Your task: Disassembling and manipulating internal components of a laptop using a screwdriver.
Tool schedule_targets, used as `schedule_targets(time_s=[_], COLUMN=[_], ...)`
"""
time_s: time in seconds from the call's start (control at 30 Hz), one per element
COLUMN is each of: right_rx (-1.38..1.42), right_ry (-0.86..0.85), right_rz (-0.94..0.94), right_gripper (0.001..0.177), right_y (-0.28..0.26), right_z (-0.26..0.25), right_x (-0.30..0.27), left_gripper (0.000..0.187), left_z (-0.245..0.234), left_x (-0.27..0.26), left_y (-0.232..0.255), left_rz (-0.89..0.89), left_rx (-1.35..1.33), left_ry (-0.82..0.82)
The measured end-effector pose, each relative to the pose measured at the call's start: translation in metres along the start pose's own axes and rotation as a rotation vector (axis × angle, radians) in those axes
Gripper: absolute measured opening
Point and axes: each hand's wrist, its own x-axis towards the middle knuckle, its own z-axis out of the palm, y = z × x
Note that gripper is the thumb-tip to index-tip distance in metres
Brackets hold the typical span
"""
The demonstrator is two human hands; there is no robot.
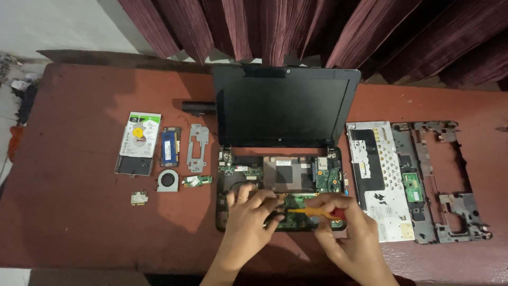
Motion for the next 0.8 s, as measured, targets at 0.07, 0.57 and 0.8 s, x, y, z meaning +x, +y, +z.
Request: schedule_targets(time_s=[0.07,0.57,0.8], right_rx=[0.006,0.466,0.704], right_ry=[0.010,0.219,-0.081], right_rz=[-0.008,0.079,0.068], right_gripper=[0.017,0.011,0.017], right_y=[-0.002,-0.026,0.052], right_z=[-0.002,0.044,0.035], right_x=[0.001,0.003,0.009], left_gripper=[0.023,0.021,0.022], left_z=[-0.001,-0.060,-0.099], left_x=[0.001,-0.087,-0.103], left_y=[0.002,-0.082,-0.150], left_rz=[-0.012,-0.373,-0.520], left_rx=[-0.032,0.214,0.299], left_ry=[-0.011,0.468,0.635])
